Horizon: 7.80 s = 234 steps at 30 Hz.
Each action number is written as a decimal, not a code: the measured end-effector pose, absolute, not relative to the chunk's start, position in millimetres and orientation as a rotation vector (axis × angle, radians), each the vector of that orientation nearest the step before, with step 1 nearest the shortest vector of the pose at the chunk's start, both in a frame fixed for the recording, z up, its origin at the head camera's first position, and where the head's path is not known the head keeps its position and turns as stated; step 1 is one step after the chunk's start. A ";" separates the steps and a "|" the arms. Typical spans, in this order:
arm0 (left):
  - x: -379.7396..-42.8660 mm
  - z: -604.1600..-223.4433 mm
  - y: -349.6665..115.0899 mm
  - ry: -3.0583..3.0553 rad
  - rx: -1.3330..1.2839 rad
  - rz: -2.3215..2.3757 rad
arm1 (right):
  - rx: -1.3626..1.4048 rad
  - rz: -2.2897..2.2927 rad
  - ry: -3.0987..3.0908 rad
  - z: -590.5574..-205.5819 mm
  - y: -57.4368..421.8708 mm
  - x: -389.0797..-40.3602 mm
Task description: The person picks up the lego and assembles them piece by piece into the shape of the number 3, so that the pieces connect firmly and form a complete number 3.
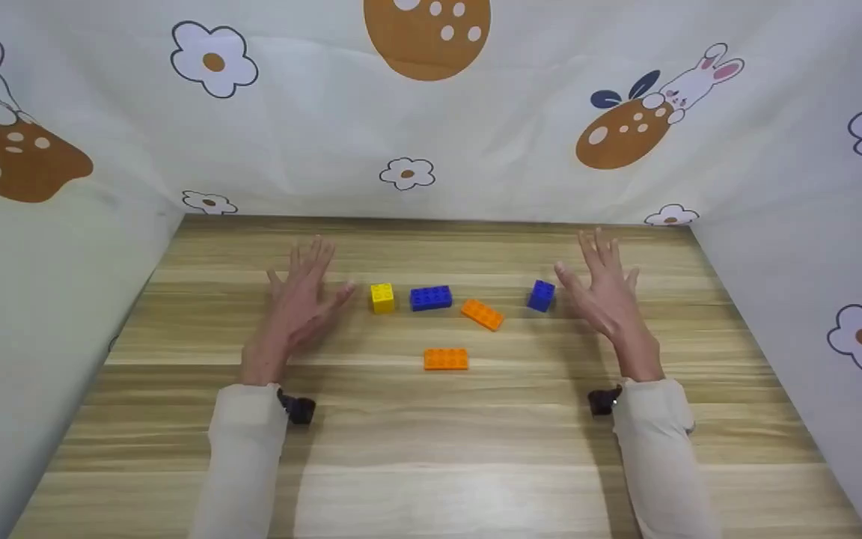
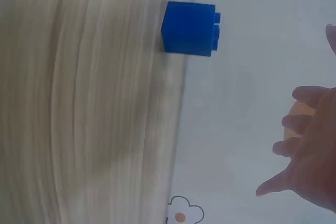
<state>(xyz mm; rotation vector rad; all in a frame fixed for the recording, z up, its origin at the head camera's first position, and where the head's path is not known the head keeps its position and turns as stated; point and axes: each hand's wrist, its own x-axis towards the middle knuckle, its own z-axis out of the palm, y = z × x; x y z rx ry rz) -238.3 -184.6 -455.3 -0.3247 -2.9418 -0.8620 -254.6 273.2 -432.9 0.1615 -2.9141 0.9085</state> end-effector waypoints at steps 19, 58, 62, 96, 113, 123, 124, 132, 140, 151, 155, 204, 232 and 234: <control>-212.7 -475.8 -122.7 -2.505 -0.392 -1.424 | 0.101 1.701 -2.577 -460.9 271.9 -253.5; -204.3 -494.5 -69.2 -2.957 -0.447 -1.773 | -0.379 2.009 -2.643 -481.4 268.9 -263.2; -203.7 -493.9 -71.7 -3.014 -0.420 -1.703 | -0.398 1.975 -2.662 -479.7 265.2 -263.8; -203.8 -493.4 -68.4 -2.972 -0.372 -1.683 | 0.293 1.720 -2.685 -429.1 208.8 -224.6; -202.6 -493.9 -65.8 -2.993 -0.322 -1.699 | 0.549 1.750 -2.864 -453.7 182.5 -209.3; -203.2 -494.6 -65.5 -3.003 -0.325 -1.694 | 0.596 1.733 -2.969 -461.1 178.8 -208.0; -203.0 -494.4 -65.3 -3.004 -0.324 -1.691 | 0.595 1.725 -2.975 -461.3 178.4 -207.8; -203.5 -494.1 -65.2 -3.023 -0.318 -1.671 | 0.627 1.658 -2.991 -461.6 176.3 -205.8; -203.3 -494.2 -63.4 -3.017 -0.313 -1.663 | 0.679 1.576 -2.988 -459.3 173.3 -203.3; -203.8 -492.8 -59.3 -2.982 -0.305 -1.647 | 0.575 1.591 -3.033 -457.8 169.9 -207.0; -204.0 -491.2 -58.9 -3.003 -0.293 -1.630 | 0.612 1.493 -3.048 -455.9 166.5 -206.1; -201.2 -493.5 -62.4 -3.004 -0.331 -1.633 | 0.124 2.124 -2.627 -459.8 181.5 -251.6; -201.3 -494.9 -62.3 -2.993 -0.334 -1.648 | 0.385 1.970 -2.956 -480.0 158.2 -302.5; -201.7 -493.8 -63.2 -3.003 -0.315 -1.655 | 0.393 1.936 -2.982 -479.8 157.3 -304.1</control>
